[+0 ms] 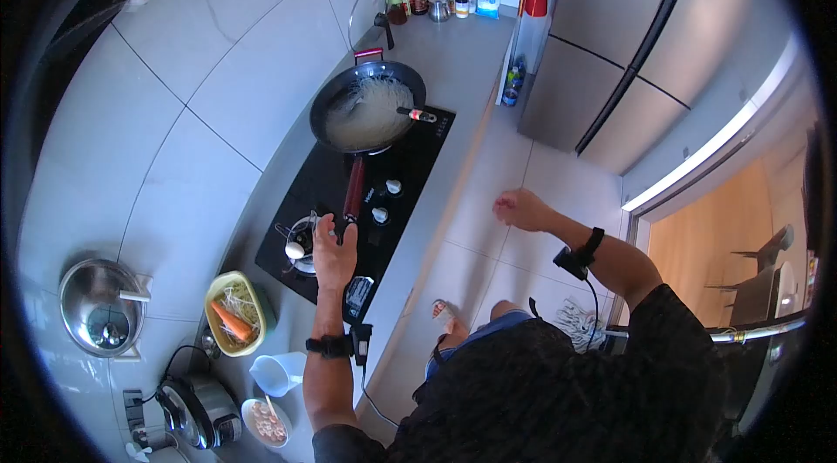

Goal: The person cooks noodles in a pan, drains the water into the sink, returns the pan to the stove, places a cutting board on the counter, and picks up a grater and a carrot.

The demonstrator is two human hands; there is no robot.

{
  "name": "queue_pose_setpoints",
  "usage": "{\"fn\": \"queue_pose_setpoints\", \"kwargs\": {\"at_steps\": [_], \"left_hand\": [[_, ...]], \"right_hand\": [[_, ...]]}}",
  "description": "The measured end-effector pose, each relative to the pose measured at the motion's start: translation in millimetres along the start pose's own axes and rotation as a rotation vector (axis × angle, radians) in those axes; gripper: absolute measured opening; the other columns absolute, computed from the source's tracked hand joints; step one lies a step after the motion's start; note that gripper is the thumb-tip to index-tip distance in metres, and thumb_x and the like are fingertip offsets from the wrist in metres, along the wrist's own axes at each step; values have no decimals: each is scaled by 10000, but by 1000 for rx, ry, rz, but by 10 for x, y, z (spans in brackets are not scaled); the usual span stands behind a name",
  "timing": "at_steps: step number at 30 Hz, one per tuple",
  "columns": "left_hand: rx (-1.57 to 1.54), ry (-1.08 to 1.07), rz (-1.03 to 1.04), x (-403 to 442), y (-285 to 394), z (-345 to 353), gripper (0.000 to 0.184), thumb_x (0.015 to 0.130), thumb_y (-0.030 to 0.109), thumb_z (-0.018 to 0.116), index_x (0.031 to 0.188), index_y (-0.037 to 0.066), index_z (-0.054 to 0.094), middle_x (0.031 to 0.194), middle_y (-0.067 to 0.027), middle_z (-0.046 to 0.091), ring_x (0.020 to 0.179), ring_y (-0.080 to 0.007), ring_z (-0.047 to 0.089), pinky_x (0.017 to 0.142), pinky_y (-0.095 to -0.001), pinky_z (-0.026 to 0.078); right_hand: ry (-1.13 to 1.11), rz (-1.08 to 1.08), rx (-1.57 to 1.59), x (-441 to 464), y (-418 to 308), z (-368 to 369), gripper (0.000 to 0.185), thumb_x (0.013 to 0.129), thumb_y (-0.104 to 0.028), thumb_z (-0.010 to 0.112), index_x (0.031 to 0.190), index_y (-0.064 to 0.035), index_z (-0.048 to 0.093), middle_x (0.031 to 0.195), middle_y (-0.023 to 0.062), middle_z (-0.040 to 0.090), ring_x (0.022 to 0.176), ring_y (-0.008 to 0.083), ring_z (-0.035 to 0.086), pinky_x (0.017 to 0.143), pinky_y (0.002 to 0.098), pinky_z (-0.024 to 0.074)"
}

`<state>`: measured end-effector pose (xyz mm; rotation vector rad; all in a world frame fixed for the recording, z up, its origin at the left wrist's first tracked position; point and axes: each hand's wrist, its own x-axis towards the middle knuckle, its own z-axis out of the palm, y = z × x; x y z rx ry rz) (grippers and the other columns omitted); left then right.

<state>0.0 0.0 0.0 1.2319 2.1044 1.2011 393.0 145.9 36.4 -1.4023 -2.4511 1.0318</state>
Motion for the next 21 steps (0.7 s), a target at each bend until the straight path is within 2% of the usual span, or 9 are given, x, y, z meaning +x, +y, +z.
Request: {"fn": "queue_pose_setpoints", "kwargs": {"at_steps": [2,3,5,6,9,12,15,18,21], "left_hand": [[163,-20,-26,55,-9,90,594,857,477,629,1270,53,574,1098,-214,678,1018,-386,658,891,-457,504],[306,-60,-25,635,-38,-533,587,870,473,632,1248,28,575,1028,-210,682,973,-355,671,851,-430,514],[351,-180,-114,807,-97,-444,579,894,464,639,1205,-21,577,887,-200,691,883,-293,696,772,-377,535],[262,-268,-172,932,-246,-414,529,896,416,645,1162,-38,586,914,-246,685,928,-369,679,792,-449,517],[372,-216,-108,824,-175,-371,477,877,406,613,1158,21,594,978,-248,687,961,-427,657,834,-489,506],[333,-64,-119,768,-109,-394,414,886,350,619,1151,33,588,973,-250,687,949,-439,655,822,-496,507],[430,107,-197,871,-78,-496,380,899,316,614,1170,53,575,979,-245,690,947,-447,652,824,-499,506],[452,124,-237,950,-140,-531,434,904,314,609,1249,58,548,1020,-246,681,998,-421,649,857,-469,503],[329,199,-226,907,-348,-438,554,885,277,642,1358,45,472,1064,-241,663,1001,-372,657,859,-430,508]], "right_hand": [[36,-38,17,136,-93,-23,274,892,-264,603,938,-15,706,829,201,692,775,312,687,720,420,527],[89,-157,115,767,-504,319,267,885,-260,606,922,-14,704,821,196,689,765,318,684,712,419,526],[131,-302,83,1057,-540,358,256,873,-250,610,889,-11,700,806,187,684,745,332,678,695,417,523],[94,-243,82,1228,-565,463,244,854,-251,620,848,-20,698,822,181,689,771,351,675,713,437,523],[-30,-427,-57,1713,-335,878,230,840,-253,624,829,-40,709,830,173,694,781,360,672,727,454,526],[-44,-436,4,2146,-332,1164,219,835,-245,622,841,-49,719,822,167,697,797,357,675,751,459,532],[-142,-333,83,2470,-398,1126,213,837,-245,625,845,-57,724,823,160,702,820,355,679,772,454,537],[-227,-211,204,2799,-321,1090,215,838,-257,627,836,-66,726,835,159,706,831,359,680,778,457,540],[-181,-406,48,3046,-136,1261,220,836,-275,633,835,-78,731,844,157,709,820,360,685,770,460,546]]}}
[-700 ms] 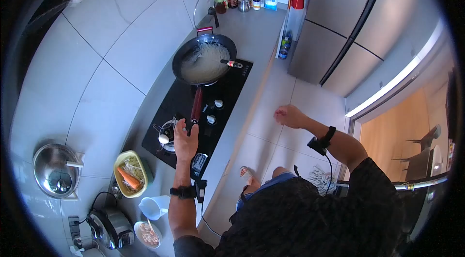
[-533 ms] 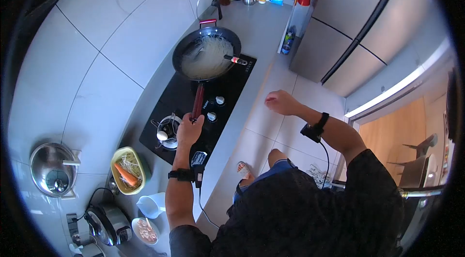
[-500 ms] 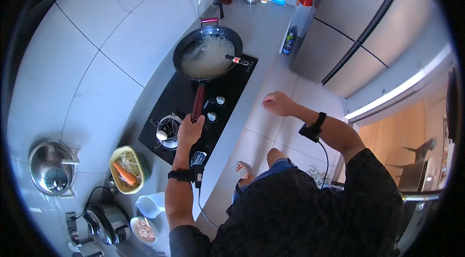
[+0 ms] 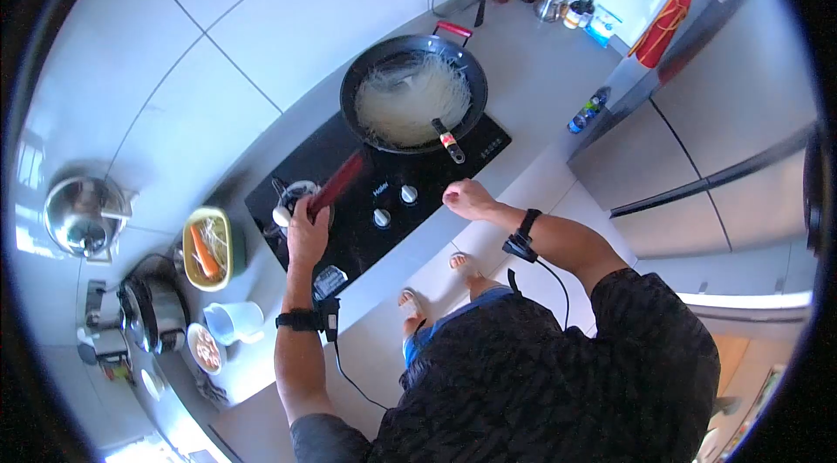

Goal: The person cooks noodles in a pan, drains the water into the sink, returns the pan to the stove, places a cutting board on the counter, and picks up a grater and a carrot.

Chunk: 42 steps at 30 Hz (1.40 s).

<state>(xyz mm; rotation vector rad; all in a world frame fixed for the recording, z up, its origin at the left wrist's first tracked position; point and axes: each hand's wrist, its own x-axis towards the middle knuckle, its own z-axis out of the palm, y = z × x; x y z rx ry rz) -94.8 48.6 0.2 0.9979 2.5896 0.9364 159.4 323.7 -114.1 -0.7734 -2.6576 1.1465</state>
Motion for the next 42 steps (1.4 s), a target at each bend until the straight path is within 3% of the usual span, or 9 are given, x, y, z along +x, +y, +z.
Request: {"fn": "queue_pose_setpoints", "kwargs": {"at_steps": [5,9,20,27,30,32,34,40,42], "left_hand": [[-265,255,-172,-388,173,-57,584,888,181,655,1397,8,429,1030,-141,640,835,-212,631,770,-336,516],[-527,271,-303,-1220,-532,30,492,924,163,627,1348,-30,471,1002,-78,615,754,-108,583,641,-256,493],[-803,394,-1059,-4132,-1791,446,314,912,219,686,1146,57,552,762,-75,610,536,-160,566,378,-274,400],[-816,215,-1226,-4172,-1553,509,288,935,170,559,1184,28,588,858,-101,651,616,-185,631,474,-291,488],[-970,228,-1234,-4133,-1657,558,313,917,203,652,1187,84,547,816,-94,624,584,-223,613,435,-307,465],[-902,235,-1188,-4124,-1689,590,319,917,209,654,1189,78,550,820,-101,633,603,-232,631,445,-314,483],[-862,214,-1157,-4098,-1711,578,322,919,217,654,1189,71,555,825,-103,641,619,-233,644,452,-320,494],[-783,167,-1144,-3779,-1410,445,313,944,183,550,1209,18,576,887,-102,658,656,-179,642,506,-286,507],[-769,200,-1107,-3842,-1398,464,318,946,185,551,1216,19,570,885,-102,658,657,-178,643,507,-285,510]], "right_hand": [[-156,-4,-81,363,-322,150,233,858,-268,613,836,-71,735,869,174,708,831,360,691,756,456,549],[-183,119,-268,609,-803,329,407,897,-354,559,885,27,704,917,262,688,910,421,676,828,488,544],[-383,165,-522,941,-1006,534,234,829,-167,588,939,-25,738,992,217,714,952,359,704,782,452,575],[-329,-2,-630,637,-1093,367,211,859,-200,594,883,-40,729,929,161,728,848,329,718,706,456,564],[-550,-289,-188,312,-1551,-473,186,877,-226,607,965,-103,715,890,117,721,771,308,708,695,446,552],[-170,-380,-72,401,-1485,-892,159,872,-256,615,957,-152,701,834,119,707,746,281,696,687,446,555],[44,-312,-381,688,-1423,-1376,304,897,-143,565,1185,-190,650,875,99,681,794,315,671,709,418,540],[-502,-608,-778,1338,-791,-1503,406,806,-136,656,1197,-243,647,954,151,651,916,355,659,760,493,522],[-449,-655,-766,1399,-778,-1485,228,783,-148,678,1008,-155,640,894,140,634,850,349,656,679,481,516]]}}
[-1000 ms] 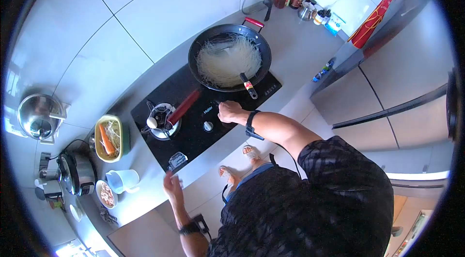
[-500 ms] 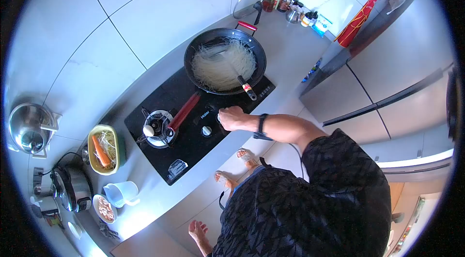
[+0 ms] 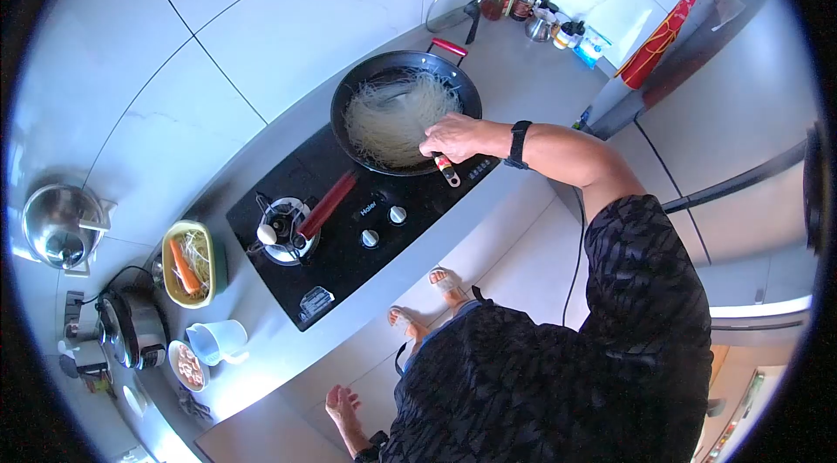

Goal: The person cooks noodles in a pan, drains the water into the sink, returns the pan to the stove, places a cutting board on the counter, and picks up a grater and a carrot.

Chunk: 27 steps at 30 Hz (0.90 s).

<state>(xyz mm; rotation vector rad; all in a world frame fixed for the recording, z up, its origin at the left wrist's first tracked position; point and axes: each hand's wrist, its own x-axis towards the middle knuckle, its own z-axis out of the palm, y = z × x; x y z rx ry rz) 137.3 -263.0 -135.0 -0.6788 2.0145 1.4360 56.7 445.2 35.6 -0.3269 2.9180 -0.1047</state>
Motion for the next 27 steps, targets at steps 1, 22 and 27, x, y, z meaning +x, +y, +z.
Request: {"fn": "queue_pose_setpoints", "kwargs": {"at_steps": [1,22,27], "left_hand": [[-15,11,-14,-45,-10,10,316,946,184,553,1216,19,569,886,-102,658,655,-178,644,504,-286,510],[-46,80,-11,-494,-195,336,311,951,220,608,1205,48,558,836,-82,639,629,-197,631,480,-291,479],[-26,77,-39,-537,-225,362,298,950,210,579,1192,36,592,898,-94,667,662,-183,644,524,-286,515]], "right_hand": [[46,16,-16,-3,13,-55,182,782,-155,682,953,-136,622,872,130,627,826,347,654,656,479,512],[547,697,1337,-373,660,6,182,875,-243,604,898,-63,620,703,20,619,493,89,563,388,244,451],[517,673,1209,-352,626,-139,166,890,-223,602,916,-63,638,725,25,637,519,89,574,420,238,460]]}}
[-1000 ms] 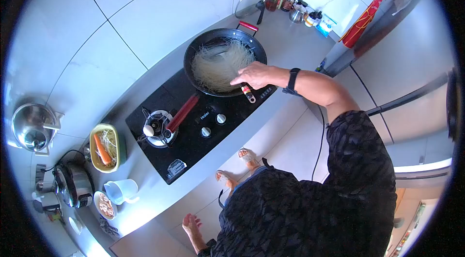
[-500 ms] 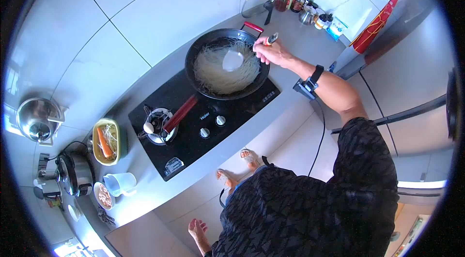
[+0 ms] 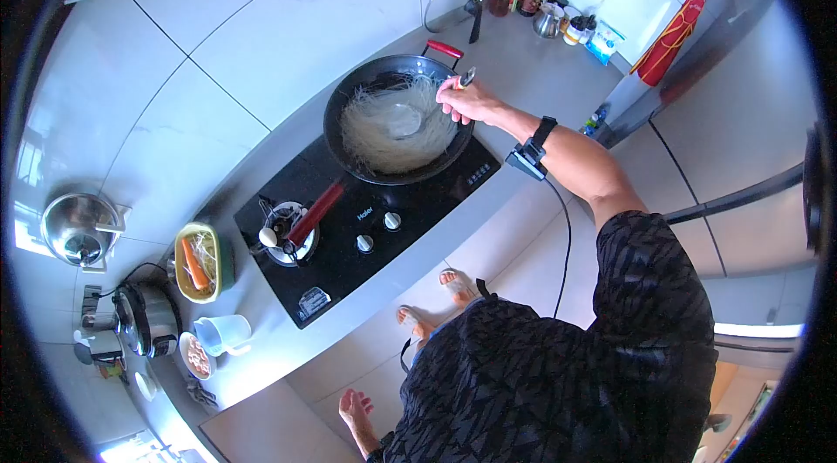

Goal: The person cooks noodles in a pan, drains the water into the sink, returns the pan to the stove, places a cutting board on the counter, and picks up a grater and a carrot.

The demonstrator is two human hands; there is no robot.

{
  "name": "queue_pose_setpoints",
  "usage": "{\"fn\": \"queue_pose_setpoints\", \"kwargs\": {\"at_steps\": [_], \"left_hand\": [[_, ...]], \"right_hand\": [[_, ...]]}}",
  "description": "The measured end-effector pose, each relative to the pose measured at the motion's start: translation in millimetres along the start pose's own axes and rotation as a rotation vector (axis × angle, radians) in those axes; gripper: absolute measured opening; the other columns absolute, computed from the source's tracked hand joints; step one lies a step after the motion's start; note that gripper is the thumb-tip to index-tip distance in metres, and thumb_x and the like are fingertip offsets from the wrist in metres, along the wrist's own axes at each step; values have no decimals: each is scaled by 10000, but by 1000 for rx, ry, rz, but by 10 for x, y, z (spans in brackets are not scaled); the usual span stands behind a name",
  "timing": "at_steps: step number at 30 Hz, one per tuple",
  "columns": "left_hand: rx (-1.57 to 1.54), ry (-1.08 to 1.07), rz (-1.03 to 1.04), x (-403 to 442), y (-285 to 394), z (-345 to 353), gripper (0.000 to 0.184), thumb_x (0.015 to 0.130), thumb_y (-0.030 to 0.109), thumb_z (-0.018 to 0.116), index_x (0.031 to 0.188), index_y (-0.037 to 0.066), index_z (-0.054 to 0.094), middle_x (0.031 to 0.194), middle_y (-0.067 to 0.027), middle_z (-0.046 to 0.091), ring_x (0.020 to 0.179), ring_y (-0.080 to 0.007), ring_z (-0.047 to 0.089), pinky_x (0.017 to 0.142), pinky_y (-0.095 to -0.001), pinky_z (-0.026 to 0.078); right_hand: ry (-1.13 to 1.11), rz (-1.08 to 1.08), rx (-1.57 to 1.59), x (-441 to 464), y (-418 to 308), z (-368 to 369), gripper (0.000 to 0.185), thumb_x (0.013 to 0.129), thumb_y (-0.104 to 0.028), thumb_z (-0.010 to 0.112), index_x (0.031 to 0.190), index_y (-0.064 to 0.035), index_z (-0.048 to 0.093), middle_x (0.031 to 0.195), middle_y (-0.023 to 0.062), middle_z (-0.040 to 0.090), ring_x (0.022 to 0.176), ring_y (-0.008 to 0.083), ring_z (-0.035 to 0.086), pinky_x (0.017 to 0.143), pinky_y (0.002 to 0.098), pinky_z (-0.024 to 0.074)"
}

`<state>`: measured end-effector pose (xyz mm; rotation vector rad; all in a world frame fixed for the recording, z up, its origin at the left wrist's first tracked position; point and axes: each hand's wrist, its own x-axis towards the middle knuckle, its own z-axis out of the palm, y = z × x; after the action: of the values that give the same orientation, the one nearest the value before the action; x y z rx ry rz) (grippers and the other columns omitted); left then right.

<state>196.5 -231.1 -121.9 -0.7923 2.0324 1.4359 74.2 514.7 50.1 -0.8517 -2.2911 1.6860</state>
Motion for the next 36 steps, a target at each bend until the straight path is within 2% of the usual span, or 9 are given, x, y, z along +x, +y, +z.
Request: {"fn": "queue_pose_setpoints", "kwargs": {"at_steps": [2,5,10,13,18,20,26,29,36], "left_hand": [[-3,12,0,3,-54,17,300,946,213,583,1187,36,595,894,-94,665,660,-181,643,519,-283,511],[-4,9,-10,-24,-77,8,295,943,209,584,1179,33,598,888,-93,663,660,-179,642,511,-280,506],[-29,-34,5,-57,-50,72,293,944,204,582,1177,26,600,894,-98,664,663,-176,643,511,-277,508],[-12,-40,-5,-42,19,112,307,946,214,586,1185,23,595,903,-99,666,668,-174,644,517,-281,512],[-78,-22,-33,67,50,115,319,913,203,681,1175,62,568,857,-114,658,629,-222,643,475,-322,506],[-66,-37,-25,92,28,98,318,915,202,678,1183,73,566,859,-104,661,635,-227,648,476,-336,508],[34,-20,-34,-15,56,153,326,943,223,591,1216,46,584,888,-93,670,667,-179,647,521,-286,516],[40,-42,-25,17,32,155,320,943,215,584,1214,45,586,883,-92,668,664,-181,645,521,-292,514],[60,-74,44,53,200,233,312,950,219,579,1204,37,592,891,-85,666,650,-181,635,517,-297,505]], "right_hand": [[-10,-68,-98,-4,-135,-19,116,877,-155,600,903,-48,637,719,59,639,544,148,589,488,302,484],[85,-788,-449,-82,-216,-121,95,847,-93,590,915,-42,632,739,113,642,622,224,628,580,370,502],[112,-781,-423,-259,-386,-271,99,856,-143,617,920,-69,629,702,95,621,624,209,623,574,379,492],[6,-202,-135,-378,-435,-226,97,886,-164,612,904,-71,634,698,47,627,583,146,604,507,326,491],[-77,-96,-67,-350,-82,-75,114,912,-181,602,919,-79,652,747,40,644,616,111,614,514,295,506],[71,-633,-416,-253,92,-114,100,893,-146,599,926,-64,646,780,65,656,684,131,631,576,324,514],[-69,-871,-551,-618,-105,-416,121,838,-30,614,957,-41,627,845,142,651,766,296,652,668,366,503],[246,-883,-381,-712,-58,-465,118,856,-25,598,968,-44,630,816,129,639,715,253,643,638,358,495],[647,-236,330,-722,536,-845,120,935,-103,586,1019,-60,660,832,36,650,652,95,623,554,231,513]]}}
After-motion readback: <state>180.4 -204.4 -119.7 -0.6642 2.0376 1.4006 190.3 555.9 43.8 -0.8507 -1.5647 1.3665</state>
